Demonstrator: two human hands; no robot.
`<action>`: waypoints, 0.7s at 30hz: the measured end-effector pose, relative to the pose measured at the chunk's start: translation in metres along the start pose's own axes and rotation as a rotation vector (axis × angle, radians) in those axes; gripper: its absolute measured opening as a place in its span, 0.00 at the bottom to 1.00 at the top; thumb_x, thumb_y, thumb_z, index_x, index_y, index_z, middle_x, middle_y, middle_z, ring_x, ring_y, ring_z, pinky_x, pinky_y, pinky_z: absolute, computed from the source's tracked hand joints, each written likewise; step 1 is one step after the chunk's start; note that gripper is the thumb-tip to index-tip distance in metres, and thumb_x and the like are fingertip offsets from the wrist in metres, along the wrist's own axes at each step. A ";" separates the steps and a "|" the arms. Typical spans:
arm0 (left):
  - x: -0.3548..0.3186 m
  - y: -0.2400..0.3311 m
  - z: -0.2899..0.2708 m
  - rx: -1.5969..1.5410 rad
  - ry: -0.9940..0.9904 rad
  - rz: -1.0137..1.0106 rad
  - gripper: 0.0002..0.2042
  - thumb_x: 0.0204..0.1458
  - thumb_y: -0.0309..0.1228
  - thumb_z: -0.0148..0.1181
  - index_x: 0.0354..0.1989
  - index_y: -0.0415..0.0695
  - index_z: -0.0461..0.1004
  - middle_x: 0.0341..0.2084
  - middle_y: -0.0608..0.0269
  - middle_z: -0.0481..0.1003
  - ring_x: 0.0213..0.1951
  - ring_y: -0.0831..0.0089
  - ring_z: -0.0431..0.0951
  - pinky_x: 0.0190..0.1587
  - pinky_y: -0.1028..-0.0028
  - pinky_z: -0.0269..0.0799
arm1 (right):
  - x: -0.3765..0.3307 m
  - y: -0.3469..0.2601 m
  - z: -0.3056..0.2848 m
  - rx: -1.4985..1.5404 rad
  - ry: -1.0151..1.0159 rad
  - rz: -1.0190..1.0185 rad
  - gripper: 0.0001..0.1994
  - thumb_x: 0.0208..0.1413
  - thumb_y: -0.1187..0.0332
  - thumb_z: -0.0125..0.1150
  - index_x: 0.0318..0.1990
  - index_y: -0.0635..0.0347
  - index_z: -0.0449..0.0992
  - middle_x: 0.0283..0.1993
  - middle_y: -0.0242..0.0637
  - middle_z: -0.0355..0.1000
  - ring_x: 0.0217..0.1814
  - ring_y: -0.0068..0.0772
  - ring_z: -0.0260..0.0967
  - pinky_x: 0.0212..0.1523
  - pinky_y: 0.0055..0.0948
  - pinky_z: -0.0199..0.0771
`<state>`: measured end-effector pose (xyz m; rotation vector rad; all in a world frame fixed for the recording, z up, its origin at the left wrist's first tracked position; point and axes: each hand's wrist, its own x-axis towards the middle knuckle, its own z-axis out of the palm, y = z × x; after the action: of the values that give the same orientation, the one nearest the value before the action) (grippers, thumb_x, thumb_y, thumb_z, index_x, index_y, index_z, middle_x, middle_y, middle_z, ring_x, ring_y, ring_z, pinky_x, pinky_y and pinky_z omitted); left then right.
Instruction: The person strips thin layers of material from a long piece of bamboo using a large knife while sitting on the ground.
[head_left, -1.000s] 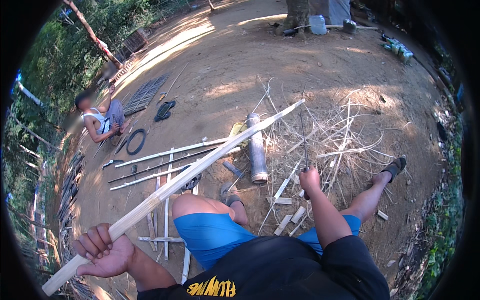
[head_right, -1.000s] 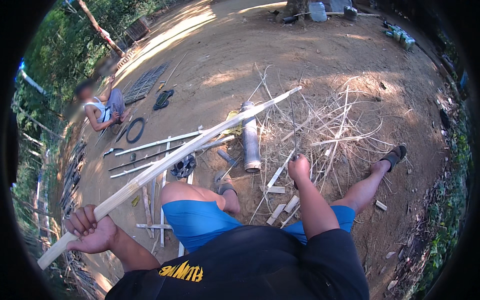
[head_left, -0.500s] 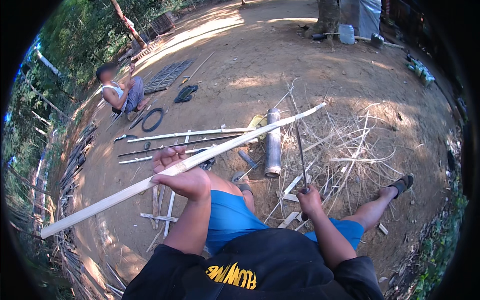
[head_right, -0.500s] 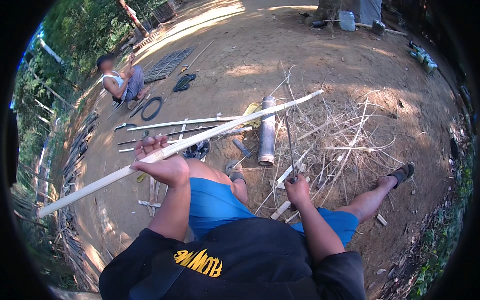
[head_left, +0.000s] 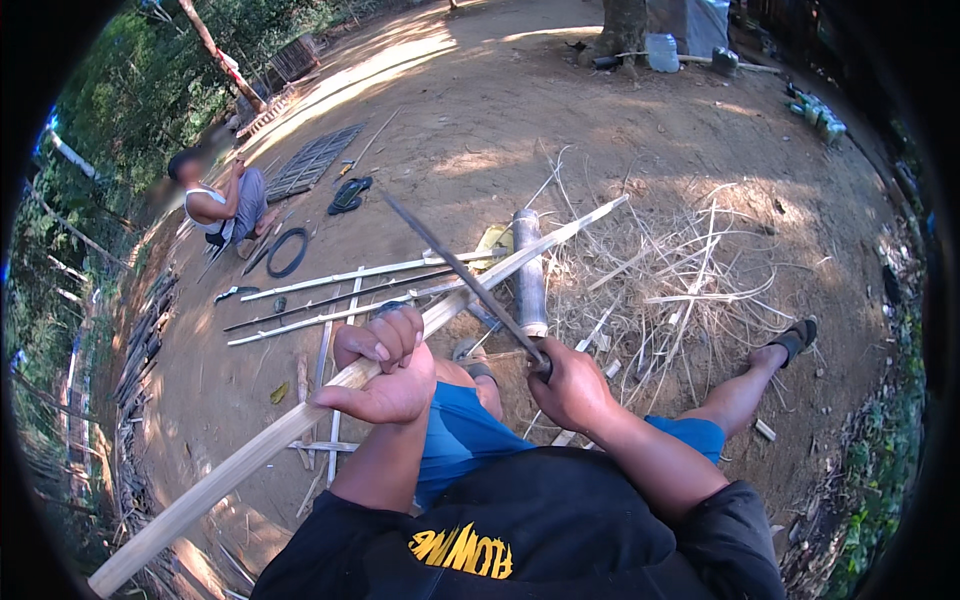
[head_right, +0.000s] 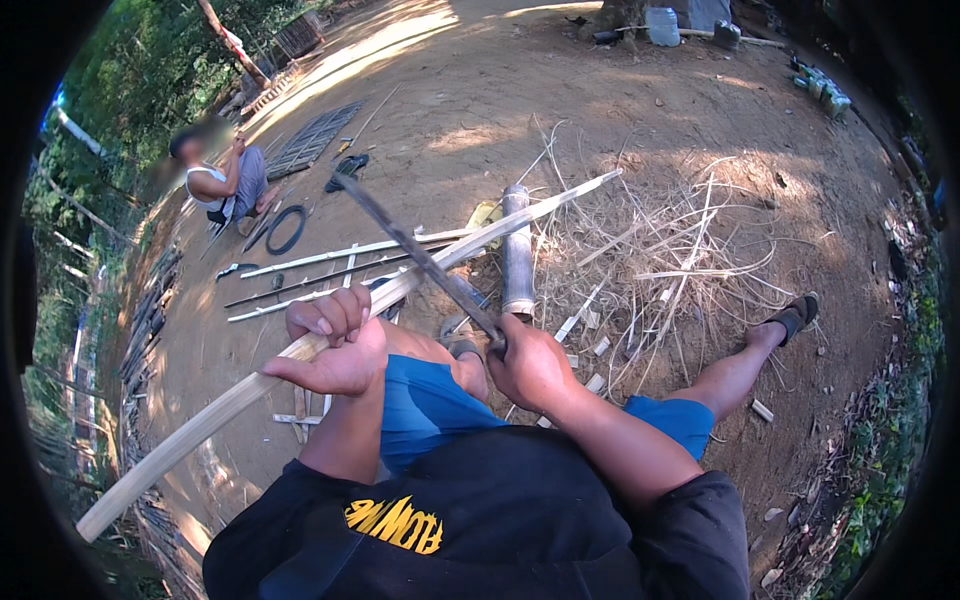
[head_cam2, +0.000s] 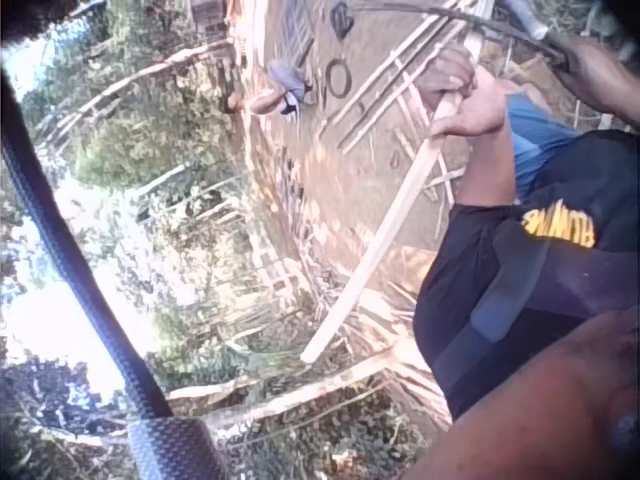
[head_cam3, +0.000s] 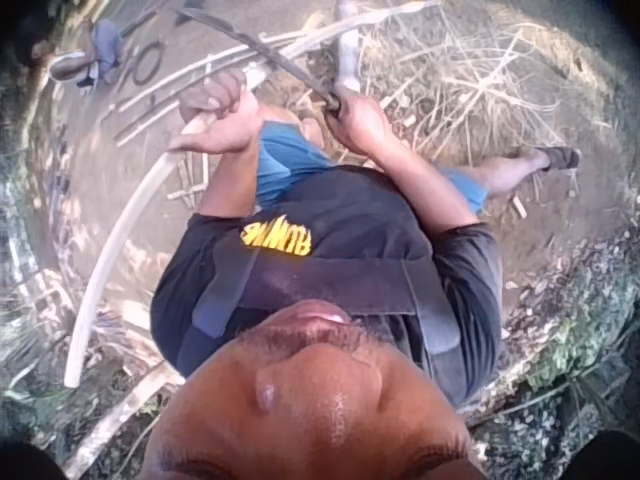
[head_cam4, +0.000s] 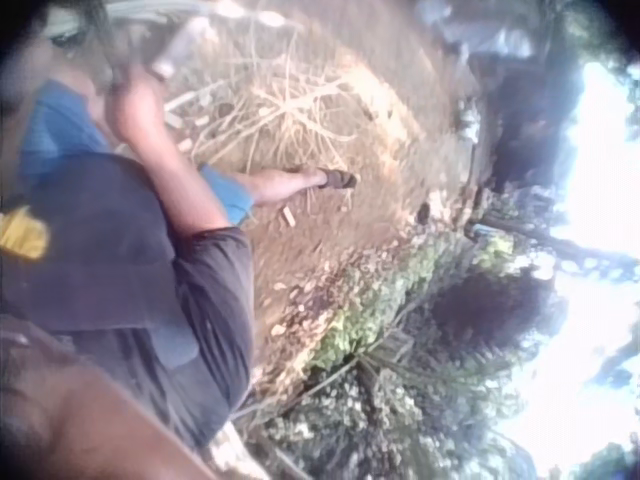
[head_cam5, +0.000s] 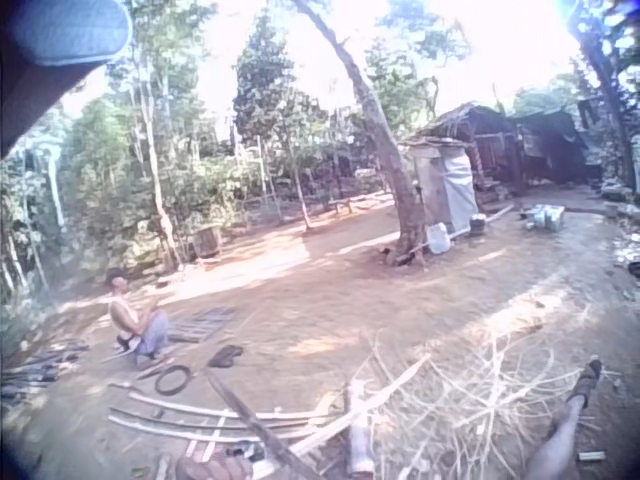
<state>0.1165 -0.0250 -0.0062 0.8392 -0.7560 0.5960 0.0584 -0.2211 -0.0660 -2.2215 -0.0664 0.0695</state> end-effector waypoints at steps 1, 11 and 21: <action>-0.005 0.001 0.004 0.003 0.015 -0.011 0.35 0.54 0.72 0.34 0.25 0.47 0.60 0.10 0.72 0.52 0.15 0.78 0.48 0.27 0.71 0.50 | 0.000 -0.007 0.004 -0.002 0.016 -0.096 0.14 0.50 0.67 0.61 0.44 0.62 0.71 0.35 0.56 0.75 0.41 0.62 0.73 0.41 0.51 0.72; -0.020 0.030 0.010 0.070 -0.053 -0.079 0.30 0.57 0.68 0.40 0.22 0.51 0.56 0.10 0.74 0.49 0.16 0.79 0.44 0.27 0.73 0.48 | 0.050 0.092 0.022 -0.031 0.208 0.195 0.16 0.51 0.67 0.59 0.47 0.63 0.74 0.38 0.58 0.76 0.43 0.59 0.74 0.46 0.48 0.74; -0.029 0.036 0.006 0.054 -0.355 -0.053 0.30 0.58 0.66 0.40 0.22 0.50 0.58 0.10 0.75 0.51 0.15 0.80 0.47 0.25 0.74 0.49 | 0.003 0.014 0.024 0.088 0.016 -0.318 0.09 0.51 0.67 0.57 0.39 0.58 0.70 0.29 0.54 0.73 0.35 0.62 0.72 0.36 0.55 0.71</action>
<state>0.0712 -0.0154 -0.0102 1.0267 -1.0398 0.4255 0.0599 -0.2103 -0.0919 -2.0979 -0.3990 -0.1179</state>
